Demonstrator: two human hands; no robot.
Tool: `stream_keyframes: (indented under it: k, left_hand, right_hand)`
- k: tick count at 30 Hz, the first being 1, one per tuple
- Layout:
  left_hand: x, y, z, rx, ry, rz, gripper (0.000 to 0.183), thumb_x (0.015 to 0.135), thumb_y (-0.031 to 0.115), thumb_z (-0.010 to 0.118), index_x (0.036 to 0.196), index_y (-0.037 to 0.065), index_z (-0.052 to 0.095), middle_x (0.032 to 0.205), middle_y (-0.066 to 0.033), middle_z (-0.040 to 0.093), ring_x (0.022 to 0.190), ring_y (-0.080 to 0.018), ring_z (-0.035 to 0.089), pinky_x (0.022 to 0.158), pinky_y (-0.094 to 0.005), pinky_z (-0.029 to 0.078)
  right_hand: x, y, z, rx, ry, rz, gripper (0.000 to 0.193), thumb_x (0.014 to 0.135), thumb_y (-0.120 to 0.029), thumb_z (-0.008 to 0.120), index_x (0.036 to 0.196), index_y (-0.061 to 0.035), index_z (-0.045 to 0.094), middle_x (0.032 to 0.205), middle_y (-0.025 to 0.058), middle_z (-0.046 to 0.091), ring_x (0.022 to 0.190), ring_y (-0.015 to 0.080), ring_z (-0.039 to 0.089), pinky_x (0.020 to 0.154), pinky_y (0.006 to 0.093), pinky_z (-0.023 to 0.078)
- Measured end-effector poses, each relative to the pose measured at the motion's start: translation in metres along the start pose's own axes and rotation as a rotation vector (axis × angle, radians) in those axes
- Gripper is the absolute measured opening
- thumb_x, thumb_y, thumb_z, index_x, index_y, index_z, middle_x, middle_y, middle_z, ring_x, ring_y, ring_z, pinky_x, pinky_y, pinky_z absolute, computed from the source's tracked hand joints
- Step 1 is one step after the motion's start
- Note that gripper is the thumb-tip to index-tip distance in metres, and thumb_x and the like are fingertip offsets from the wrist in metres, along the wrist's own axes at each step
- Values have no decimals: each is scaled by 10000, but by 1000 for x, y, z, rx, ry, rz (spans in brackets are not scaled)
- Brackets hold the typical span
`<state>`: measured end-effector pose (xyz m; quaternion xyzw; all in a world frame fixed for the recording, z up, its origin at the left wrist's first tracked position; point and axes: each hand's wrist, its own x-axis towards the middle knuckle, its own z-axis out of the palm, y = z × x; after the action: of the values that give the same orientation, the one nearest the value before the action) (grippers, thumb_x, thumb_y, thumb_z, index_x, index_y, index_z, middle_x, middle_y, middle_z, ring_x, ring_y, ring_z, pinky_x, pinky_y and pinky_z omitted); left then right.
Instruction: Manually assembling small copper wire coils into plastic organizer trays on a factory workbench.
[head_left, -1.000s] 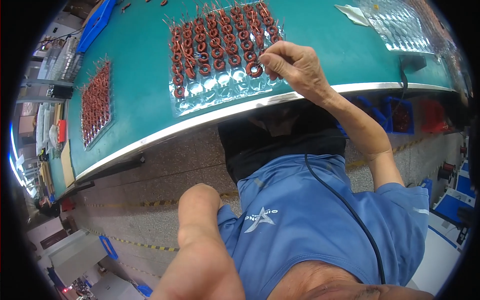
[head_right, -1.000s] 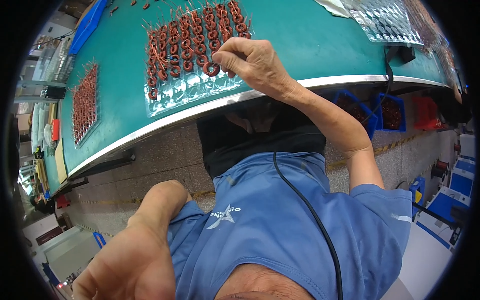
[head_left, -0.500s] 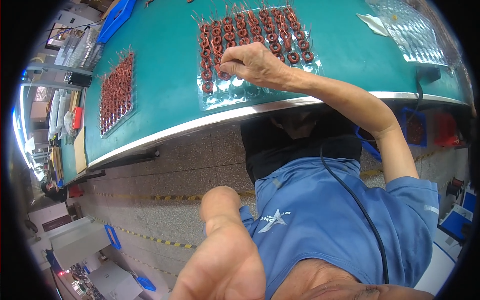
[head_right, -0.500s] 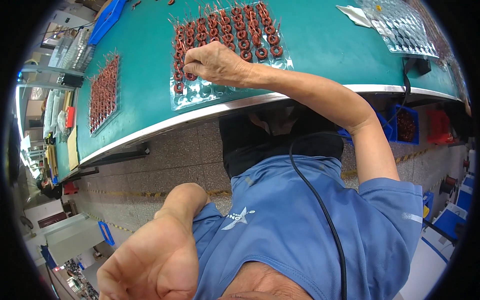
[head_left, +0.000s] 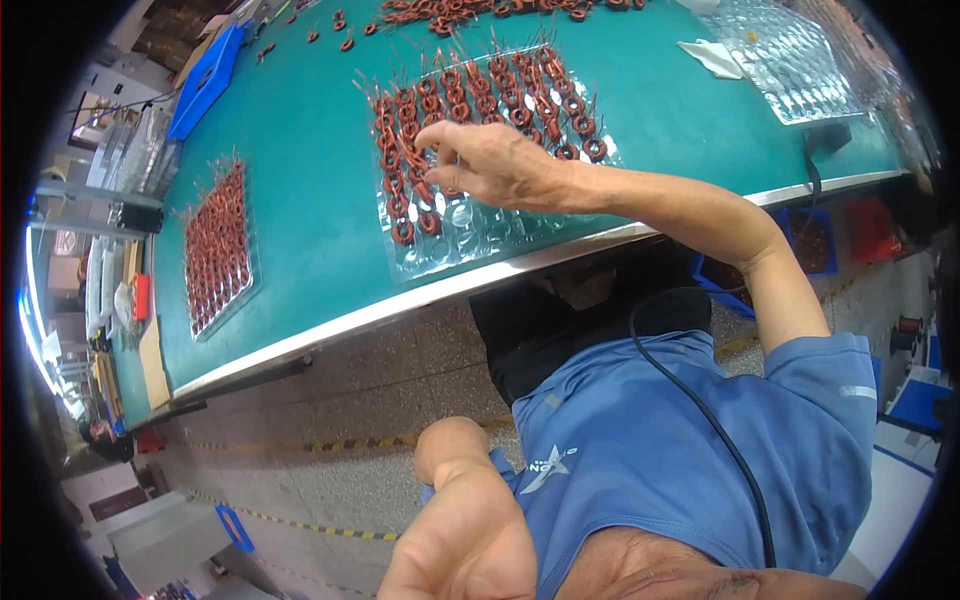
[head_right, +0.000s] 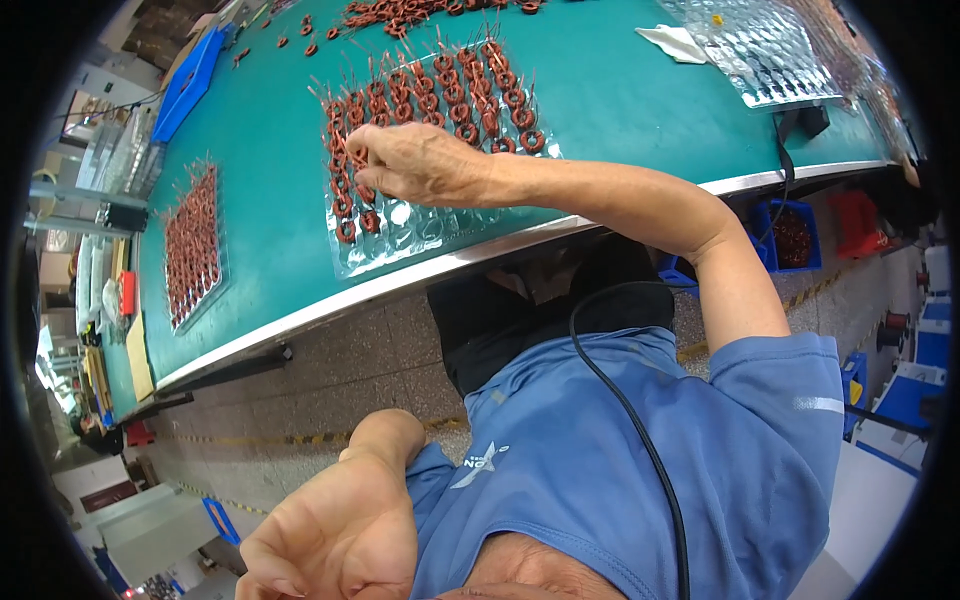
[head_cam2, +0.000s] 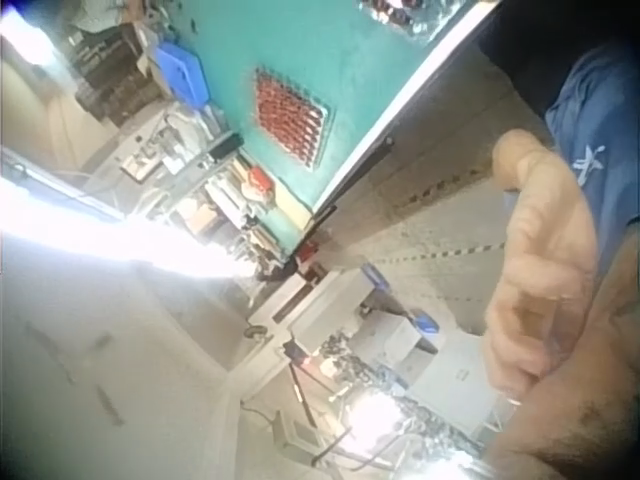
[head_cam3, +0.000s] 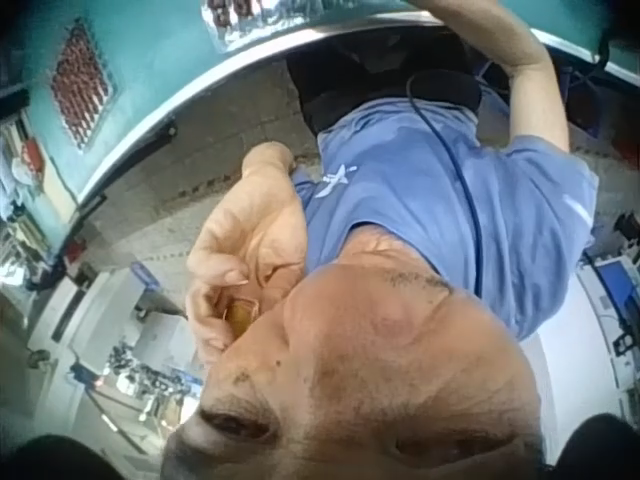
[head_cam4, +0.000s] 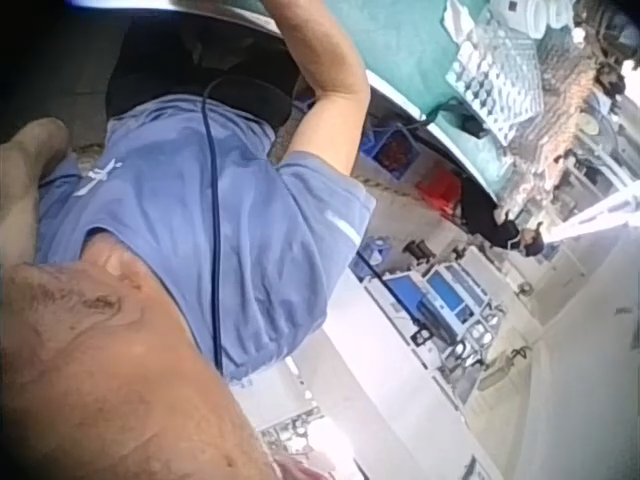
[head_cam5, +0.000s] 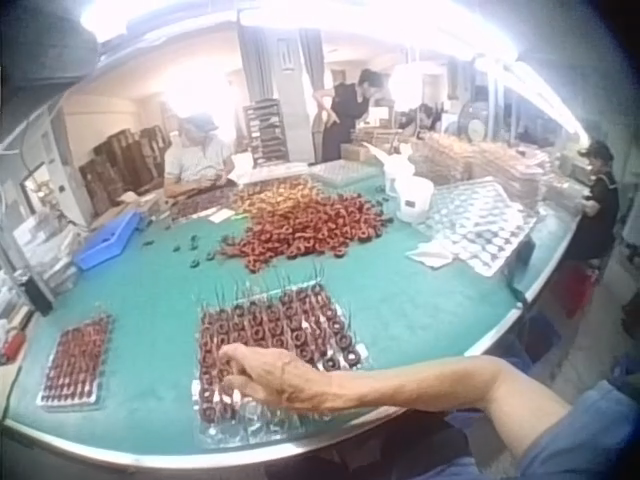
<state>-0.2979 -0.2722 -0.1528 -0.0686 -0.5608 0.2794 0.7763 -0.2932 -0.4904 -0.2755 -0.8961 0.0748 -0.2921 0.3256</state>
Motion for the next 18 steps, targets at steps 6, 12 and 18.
stream_keyframes:
  k: [6,12,18]
  left_hand:
    - [5,0,-15,212,-65,-6,466,948,173,492,1403,134,398,1475,-5,313,1292,-162,367,823,-287,432]
    - [-10,-6,-31,296,-188,-87,490,941,199,513,1407,129,380,1431,-5,325,1241,-152,375,831,-294,452]
    - [-6,-28,-13,297,8,120,563,921,146,549,1442,143,336,1499,4,253,1282,-162,377,826,-306,457]
  right_hand:
    - [9,38,-84,-278,289,-46,245,892,-173,635,1088,-30,601,822,92,651,715,147,629,613,281,528]
    - [19,163,-155,-564,442,96,247,818,-140,632,1033,-23,597,951,181,598,934,350,580,819,426,476]
    - [7,255,-171,-1013,159,104,427,905,-248,561,1296,-96,484,1173,162,551,1105,328,524,967,430,428]
